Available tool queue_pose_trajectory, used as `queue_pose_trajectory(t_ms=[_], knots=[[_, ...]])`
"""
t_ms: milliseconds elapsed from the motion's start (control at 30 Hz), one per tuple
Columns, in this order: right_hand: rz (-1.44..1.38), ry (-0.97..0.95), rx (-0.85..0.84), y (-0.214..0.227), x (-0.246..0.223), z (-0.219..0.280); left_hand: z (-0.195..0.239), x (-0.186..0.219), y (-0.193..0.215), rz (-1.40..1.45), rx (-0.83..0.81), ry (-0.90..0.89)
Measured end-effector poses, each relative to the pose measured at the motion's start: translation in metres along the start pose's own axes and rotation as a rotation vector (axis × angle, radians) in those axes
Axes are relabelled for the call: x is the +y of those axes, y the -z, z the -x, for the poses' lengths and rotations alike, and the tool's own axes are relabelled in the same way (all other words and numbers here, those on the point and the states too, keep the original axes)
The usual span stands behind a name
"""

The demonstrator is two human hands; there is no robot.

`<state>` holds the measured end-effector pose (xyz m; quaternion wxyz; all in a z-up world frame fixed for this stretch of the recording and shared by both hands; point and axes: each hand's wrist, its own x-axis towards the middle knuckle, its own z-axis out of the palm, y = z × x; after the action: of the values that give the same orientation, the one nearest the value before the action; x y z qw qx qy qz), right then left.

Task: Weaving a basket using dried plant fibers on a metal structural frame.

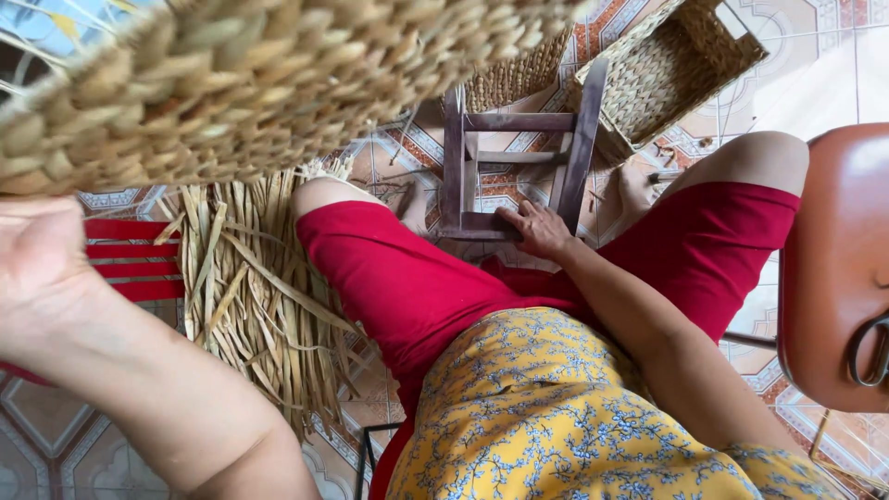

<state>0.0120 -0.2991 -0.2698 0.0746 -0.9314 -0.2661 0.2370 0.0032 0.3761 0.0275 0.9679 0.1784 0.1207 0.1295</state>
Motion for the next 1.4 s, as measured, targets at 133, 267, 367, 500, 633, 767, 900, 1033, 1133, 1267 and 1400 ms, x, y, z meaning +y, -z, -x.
queue_pose_trajectory(t_ms=[133,267,367,500,633,767,900,1033,1133,1267,1400], knots=[[0.004,0.012,0.047,-0.012,0.017,-0.012,0.086,-0.114,-0.134,-0.554,-0.053,-0.162],[0.060,0.011,0.016,-0.025,0.016,-0.002,0.084,-0.133,-0.143,-0.510,-0.060,-0.177],[0.079,0.064,-0.034,-0.028,0.014,0.005,0.082,-0.149,-0.147,-0.454,-0.069,-0.190],[0.107,0.005,0.017,-0.042,0.037,-0.011,0.087,-0.167,-0.148,-0.382,-0.066,-0.213],[0.106,-0.056,-0.002,-0.047,0.041,-0.014,0.080,-0.200,-0.120,-0.567,-0.161,-0.299],[-0.047,-0.196,-0.155,0.005,0.029,0.004,0.094,-0.257,-0.136,-0.562,-0.178,-0.216],[-0.577,-0.219,0.289,0.004,0.080,0.032,0.099,-0.299,-0.118,-0.650,-0.202,-0.246],[-1.448,-0.361,0.777,0.092,0.075,0.118,0.104,-0.330,-0.102,-0.681,-0.252,-0.270],[-1.451,-0.229,0.999,0.130,0.060,0.163,0.107,-0.353,-0.072,-0.736,-0.380,-0.255],[-1.488,-0.060,1.048,0.129,0.049,0.181,0.115,-0.375,-0.026,-0.762,-0.346,-0.296],[-1.484,-0.062,1.001,0.119,0.055,0.181,0.128,-0.366,-0.042,-0.595,-0.244,-0.192]])
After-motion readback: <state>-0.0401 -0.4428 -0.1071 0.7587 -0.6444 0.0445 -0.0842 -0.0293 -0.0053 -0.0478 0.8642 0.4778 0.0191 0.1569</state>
